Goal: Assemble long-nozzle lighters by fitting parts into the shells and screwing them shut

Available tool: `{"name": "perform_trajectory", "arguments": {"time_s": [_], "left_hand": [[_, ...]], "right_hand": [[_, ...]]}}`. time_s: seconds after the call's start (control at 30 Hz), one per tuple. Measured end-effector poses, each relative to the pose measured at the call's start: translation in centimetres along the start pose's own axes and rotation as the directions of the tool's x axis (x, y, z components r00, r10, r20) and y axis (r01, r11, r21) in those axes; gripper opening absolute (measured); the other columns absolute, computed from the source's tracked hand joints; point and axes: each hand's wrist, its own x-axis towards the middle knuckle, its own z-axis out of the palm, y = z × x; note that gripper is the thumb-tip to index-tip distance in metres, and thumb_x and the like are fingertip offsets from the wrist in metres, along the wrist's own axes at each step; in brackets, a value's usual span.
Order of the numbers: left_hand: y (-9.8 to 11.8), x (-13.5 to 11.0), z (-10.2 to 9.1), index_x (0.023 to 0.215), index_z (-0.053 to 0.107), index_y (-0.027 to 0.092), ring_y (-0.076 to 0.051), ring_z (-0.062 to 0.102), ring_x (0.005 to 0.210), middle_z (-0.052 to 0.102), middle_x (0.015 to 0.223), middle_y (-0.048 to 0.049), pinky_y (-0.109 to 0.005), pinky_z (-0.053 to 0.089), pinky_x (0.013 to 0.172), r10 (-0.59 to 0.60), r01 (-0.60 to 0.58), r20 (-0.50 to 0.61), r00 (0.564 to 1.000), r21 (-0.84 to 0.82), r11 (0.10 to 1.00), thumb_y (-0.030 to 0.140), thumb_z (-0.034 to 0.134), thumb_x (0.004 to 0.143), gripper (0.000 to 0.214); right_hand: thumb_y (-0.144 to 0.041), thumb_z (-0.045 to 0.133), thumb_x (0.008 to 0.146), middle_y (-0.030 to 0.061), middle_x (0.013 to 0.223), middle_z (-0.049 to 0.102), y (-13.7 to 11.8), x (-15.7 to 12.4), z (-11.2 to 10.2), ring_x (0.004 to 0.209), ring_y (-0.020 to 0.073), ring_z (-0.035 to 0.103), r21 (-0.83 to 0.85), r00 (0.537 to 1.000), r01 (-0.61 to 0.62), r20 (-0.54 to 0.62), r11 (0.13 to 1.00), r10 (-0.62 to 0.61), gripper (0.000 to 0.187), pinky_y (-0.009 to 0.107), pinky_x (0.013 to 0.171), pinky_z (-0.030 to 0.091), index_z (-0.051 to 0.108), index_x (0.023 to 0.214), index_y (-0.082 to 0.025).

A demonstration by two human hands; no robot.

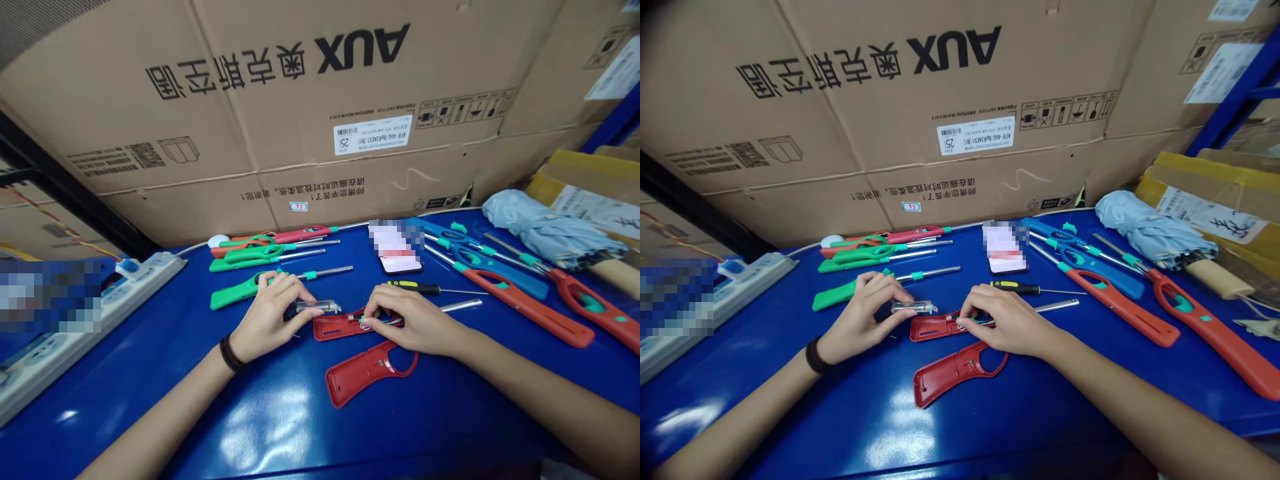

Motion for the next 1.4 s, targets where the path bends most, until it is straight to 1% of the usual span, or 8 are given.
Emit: {"name": "perform_trajectory", "arguments": {"time_s": [0.1,0.27,0.47,0.57,0.8,1.1,1.23,1.4], "left_hand": [[0.7,0.1,0.1,0.088,0.06,0.02,-0.018,0.053,0.08,0.066,0.086,-0.0011,-0.039,0.026,0.088,0.004,-0.005,-0.01,1.0,-0.049,0.999,0.035,0.057,0.09,0.015],[1.9,0.1,1.0,0.089,0.06,0.02,-0.016,0.054,0.079,0.065,0.088,-0.0004,-0.039,0.026,0.09,0.032,-0.032,0.001,0.999,-0.054,0.998,0.033,0.064,0.086,0.014],[1.6,0.2,1.3,0.091,0.062,0.021,-0.017,0.054,0.081,0.065,0.09,-0.0009,-0.038,0.029,0.088,0.018,-0.018,0.005,1.0,-0.049,0.999,0.033,0.064,0.086,0.014],[1.6,0.1,1.3,0.093,0.063,0.02,-0.017,0.054,0.083,0.065,0.092,-0.0015,-0.038,0.03,0.088,0.016,-0.016,0.002,1.0,-0.041,0.999,0.036,0.068,0.082,0.019],[2.0,0.1,1.1,0.085,0.064,0.02,-0.017,0.053,0.081,0.064,0.089,-0.0015,-0.038,0.032,0.088,0.01,-0.01,0.009,1.0,-0.031,0.999,0.035,0.066,0.082,0.015],[1.4,0.0,1.3,0.09,0.06,0.021,-0.018,0.054,0.086,0.064,0.092,-0.0019,-0.036,0.034,0.084,-0.007,0.009,0.019,1.0,-0.122,0.993,0.038,0.066,0.084,0.019],[1.4,0.0,1.4,0.09,0.06,0.021,-0.018,0.054,0.086,0.064,0.092,-0.001,-0.035,0.033,0.084,-0.009,0.013,0.031,0.999,-0.13,0.991,0.038,0.068,0.082,0.02],[1.4,0.0,1.4,0.09,0.06,0.02,-0.018,0.054,0.086,0.064,0.093,-0.0017,-0.035,0.034,0.084,0.002,0.001,0.026,1.0,-0.117,0.993,0.038,0.065,0.084,0.019]], "right_hand": [[-0.028,0.053,0.091,0.002,0.084,0.06,-0.2,0.0,0.1,0.079,0.0162,0.057,-0.015,1.0,-0.011,-0.015,1.0,0.011,0.011,0.029,0.071,0.044,0.059,0.087,-0.021],[-0.025,0.053,0.091,0.0016,0.084,0.06,-0.7,0.1,0.3,0.079,0.0155,0.057,-0.019,0.999,-0.027,-0.034,0.999,0.026,0.008,0.028,0.071,0.045,0.059,0.089,-0.021],[-0.024,0.052,0.091,0.0019,0.085,0.06,-0.6,0.0,0.2,0.079,0.0153,0.057,-0.013,0.999,-0.028,-0.026,1.0,0.028,0.007,0.028,0.071,0.045,0.059,0.089,-0.02],[-0.023,0.052,0.091,0.002,0.085,0.06,-0.6,0.1,0.2,0.078,0.0154,0.057,-0.019,0.999,-0.031,-0.027,0.999,0.03,0.008,0.028,0.07,0.045,0.059,0.089,-0.02],[-0.027,0.052,0.092,0.0018,0.083,0.061,-0.9,0.1,0.1,0.078,0.0159,0.057,-0.052,0.999,-0.03,-0.041,0.998,0.028,0.01,0.028,0.07,0.045,0.059,0.089,-0.02],[-0.025,0.051,0.092,0.0016,0.084,0.062,-0.5,0.0,-0.4,0.078,0.0156,0.059,-0.047,0.997,-0.021,-0.08,0.999,0.017,0.01,0.028,0.07,0.045,0.059,0.087,-0.021],[-0.027,0.057,0.088,0.0002,0.082,0.06,-0.5,0.0,-0.5,0.077,0.0148,0.058,-0.051,0.996,-0.04,-0.081,0.998,0.036,0.005,0.028,0.069,0.045,0.058,0.089,-0.022],[-0.034,0.064,0.081,0.0006,0.084,0.058,-0.7,-0.2,-0.6,0.076,0.0161,0.057,-0.083,0.993,-0.108,-0.052,0.991,0.104,0.017,0.029,0.067,0.045,0.057,0.091,-0.022]]}}
